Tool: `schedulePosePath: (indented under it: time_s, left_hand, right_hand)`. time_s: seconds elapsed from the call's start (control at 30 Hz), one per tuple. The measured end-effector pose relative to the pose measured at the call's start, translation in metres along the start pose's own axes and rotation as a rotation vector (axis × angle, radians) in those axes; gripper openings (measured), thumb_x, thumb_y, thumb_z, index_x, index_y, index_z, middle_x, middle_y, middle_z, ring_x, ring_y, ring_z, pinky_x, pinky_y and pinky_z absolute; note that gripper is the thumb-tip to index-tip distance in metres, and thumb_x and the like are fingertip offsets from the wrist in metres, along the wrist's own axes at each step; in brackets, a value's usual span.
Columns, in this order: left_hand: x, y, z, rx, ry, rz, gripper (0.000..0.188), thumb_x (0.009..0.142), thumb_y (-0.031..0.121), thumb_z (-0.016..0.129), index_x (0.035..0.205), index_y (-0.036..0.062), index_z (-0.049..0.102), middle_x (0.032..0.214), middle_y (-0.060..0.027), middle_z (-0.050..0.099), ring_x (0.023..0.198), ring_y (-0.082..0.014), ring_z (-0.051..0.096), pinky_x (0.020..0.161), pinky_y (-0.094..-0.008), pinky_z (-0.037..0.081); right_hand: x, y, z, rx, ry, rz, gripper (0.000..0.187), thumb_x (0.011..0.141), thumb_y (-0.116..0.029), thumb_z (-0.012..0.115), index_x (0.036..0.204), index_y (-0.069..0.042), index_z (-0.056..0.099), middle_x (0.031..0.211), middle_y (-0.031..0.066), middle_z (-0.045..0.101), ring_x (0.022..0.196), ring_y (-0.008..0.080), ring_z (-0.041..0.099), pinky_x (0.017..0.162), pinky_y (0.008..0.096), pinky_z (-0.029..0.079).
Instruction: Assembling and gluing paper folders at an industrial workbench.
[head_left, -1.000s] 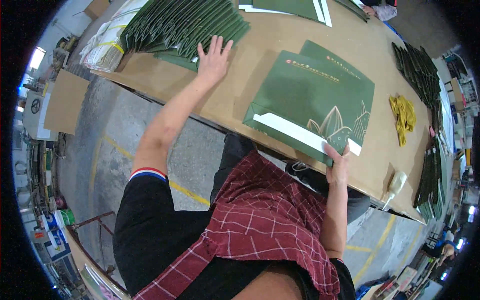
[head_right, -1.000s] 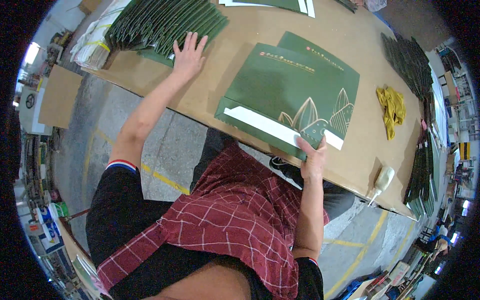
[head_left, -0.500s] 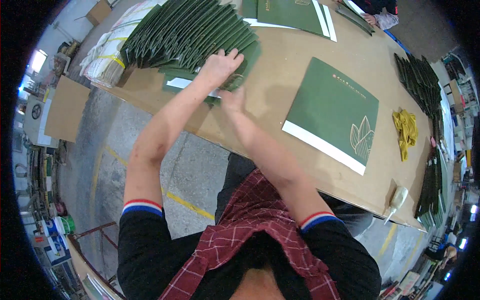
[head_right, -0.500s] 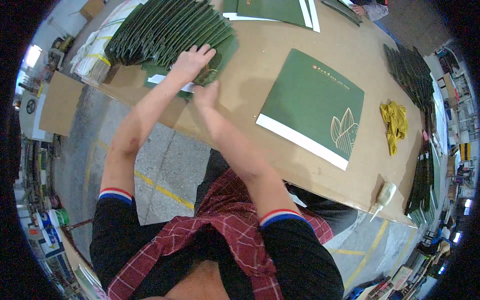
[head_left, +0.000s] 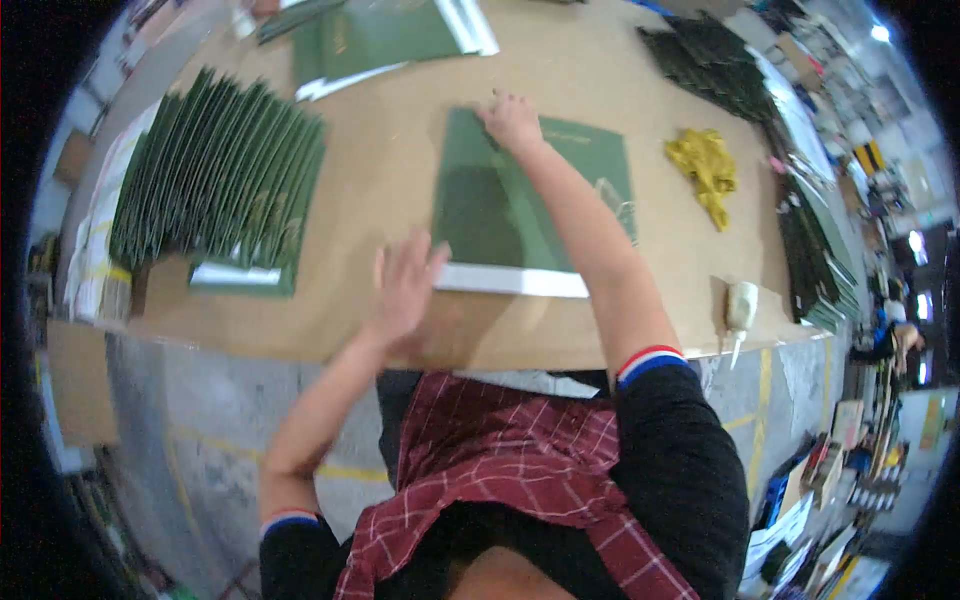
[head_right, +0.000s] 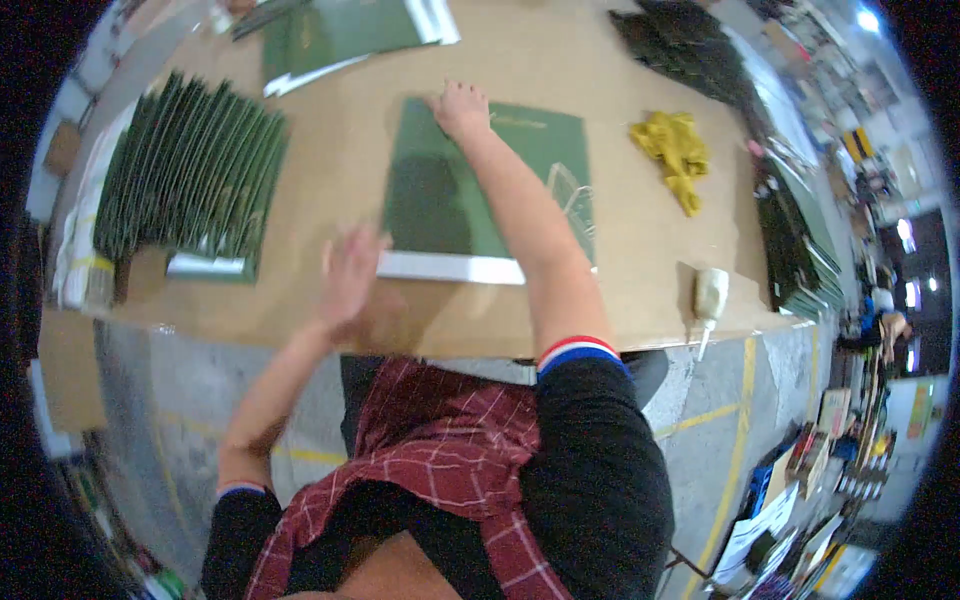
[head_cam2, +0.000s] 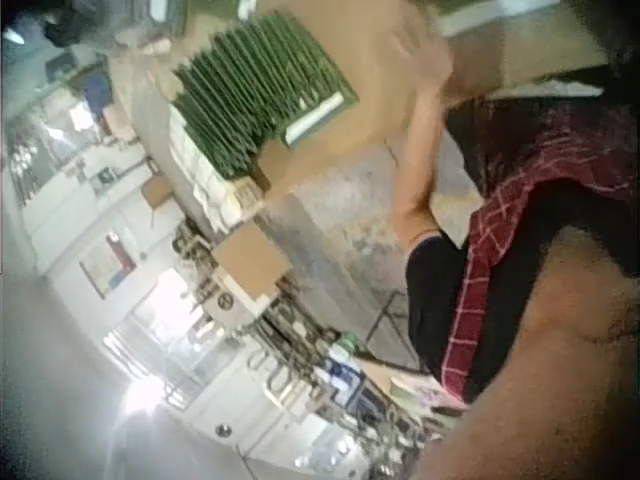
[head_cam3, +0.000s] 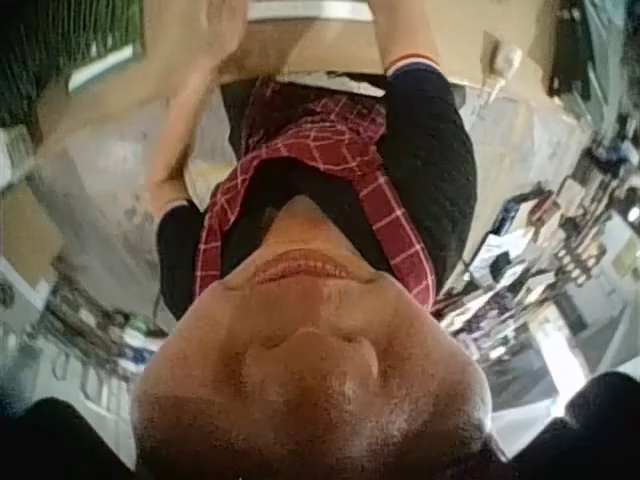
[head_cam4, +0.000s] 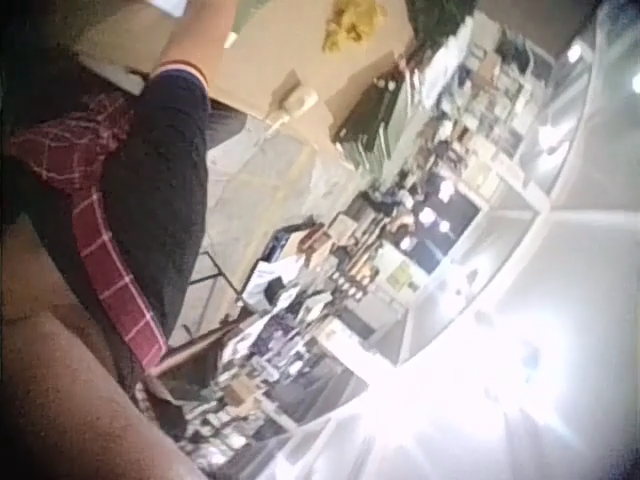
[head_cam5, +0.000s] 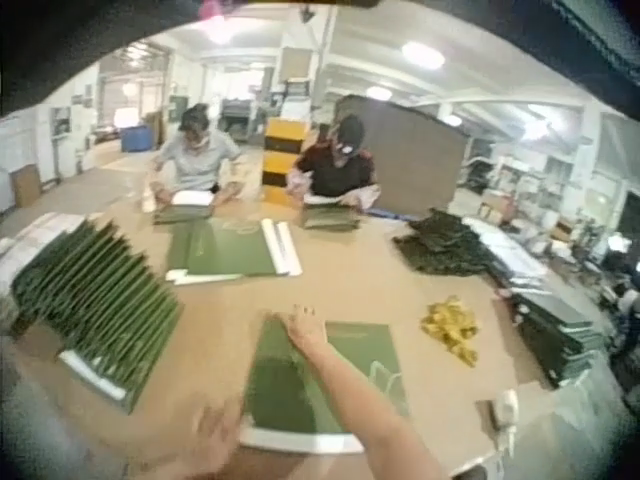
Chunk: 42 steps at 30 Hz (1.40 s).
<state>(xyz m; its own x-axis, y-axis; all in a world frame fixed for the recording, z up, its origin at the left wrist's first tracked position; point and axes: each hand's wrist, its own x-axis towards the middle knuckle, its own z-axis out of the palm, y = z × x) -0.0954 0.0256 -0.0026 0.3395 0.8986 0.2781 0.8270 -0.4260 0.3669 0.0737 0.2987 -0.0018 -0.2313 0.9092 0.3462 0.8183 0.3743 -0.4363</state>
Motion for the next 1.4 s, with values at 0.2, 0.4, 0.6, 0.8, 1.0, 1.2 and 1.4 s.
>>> schedulePosePath:
  time_s: [0.2, 0.4, 0.6, 0.8, 1.0, 1.2, 1.4]
  left_hand:
    - [-0.007, 0.051, 0.035, 0.086, -0.129, -0.079, 0.074, 0.073, 0.056, 0.052, 0.129, 0.0109, 0.035, 0.133, -0.0250, 0.026, 0.125, -0.0411, 0.021, 0.098, -0.0601, 0.011]
    - [-0.041, 0.055, 0.037, 0.218, -0.133, -0.015, 0.070, 0.073, 0.049, 0.058, 0.128, 0.0096, 0.038, 0.134, -0.0246, 0.026, 0.126, -0.0407, 0.020, 0.099, -0.0577, 0.011]
    - [-0.048, 0.073, 0.009, 0.069, -0.250, -0.055, 0.079, 0.066, 0.045, 0.066, 0.129, 0.0086, 0.035, 0.135, -0.0228, 0.026, 0.126, -0.0392, 0.022, 0.100, -0.0571, 0.013]
    - [-0.050, 0.074, 0.002, -0.026, -0.073, 0.088, 0.061, 0.072, 0.028, 0.065, 0.123, 0.0059, 0.041, 0.129, -0.0191, 0.036, 0.121, -0.0371, 0.032, 0.099, -0.0496, 0.024]
    - [-0.055, 0.085, 0.005, -0.364, -0.052, 0.195, 0.064, 0.064, 0.019, 0.070, 0.121, 0.0091, 0.044, 0.127, -0.0154, 0.040, 0.122, -0.0341, 0.032, 0.099, -0.0458, 0.027]
    - [-0.066, 0.087, 0.020, -0.321, 0.066, 0.214, 0.053, 0.071, 0.004, 0.060, 0.121, 0.0123, 0.045, 0.125, -0.0179, 0.042, 0.104, -0.0354, 0.051, 0.086, -0.0386, 0.045]
    - [-0.078, 0.093, 0.004, -0.550, 0.136, -0.203, 0.054, 0.068, -0.006, 0.055, 0.118, 0.0125, 0.049, 0.124, -0.0188, 0.044, 0.099, -0.0340, 0.055, 0.080, -0.0353, 0.048]
  right_hand:
    - [-0.007, 0.042, -0.022, -0.217, -0.442, 0.075, 0.063, 0.073, -0.057, 0.052, 0.104, -0.002, 0.057, 0.112, 0.0166, 0.054, 0.109, 0.0293, 0.048, 0.089, 0.0478, 0.036]
    - [-0.066, 0.032, -0.054, -0.179, -0.060, -0.181, 0.053, 0.076, -0.051, 0.053, 0.092, -0.001, 0.059, 0.092, 0.0179, 0.058, 0.094, 0.0322, 0.055, 0.082, 0.0392, 0.043]
    - [-0.083, 0.024, -0.107, -0.106, -0.338, 0.097, 0.042, 0.079, -0.043, 0.051, 0.091, -0.005, 0.062, 0.093, 0.0159, 0.061, 0.091, 0.0330, 0.057, 0.081, 0.0419, 0.044]
    - [-0.061, 0.049, -0.133, -0.196, -0.412, 0.036, 0.042, 0.078, -0.043, 0.050, 0.091, -0.005, 0.063, 0.094, 0.0169, 0.061, 0.089, 0.0330, 0.057, 0.080, 0.0425, 0.044]
    - [-0.051, 0.049, -0.149, -0.298, -0.603, -0.169, 0.043, 0.077, -0.044, 0.056, 0.081, -0.003, 0.064, 0.079, 0.0183, 0.062, 0.076, 0.0315, 0.059, 0.070, 0.0414, 0.045]
    - [-0.048, 0.063, -0.150, -0.493, -0.734, -0.257, 0.045, 0.082, -0.043, 0.051, 0.079, 0.002, 0.060, 0.082, 0.0227, 0.059, 0.077, 0.0341, 0.058, 0.070, 0.0415, 0.043]
    - [-0.061, 0.006, -0.110, -0.438, -0.503, -0.216, 0.039, 0.082, -0.039, 0.050, 0.088, -0.002, 0.061, 0.082, 0.0194, 0.061, 0.080, 0.0348, 0.059, 0.072, 0.0403, 0.045]
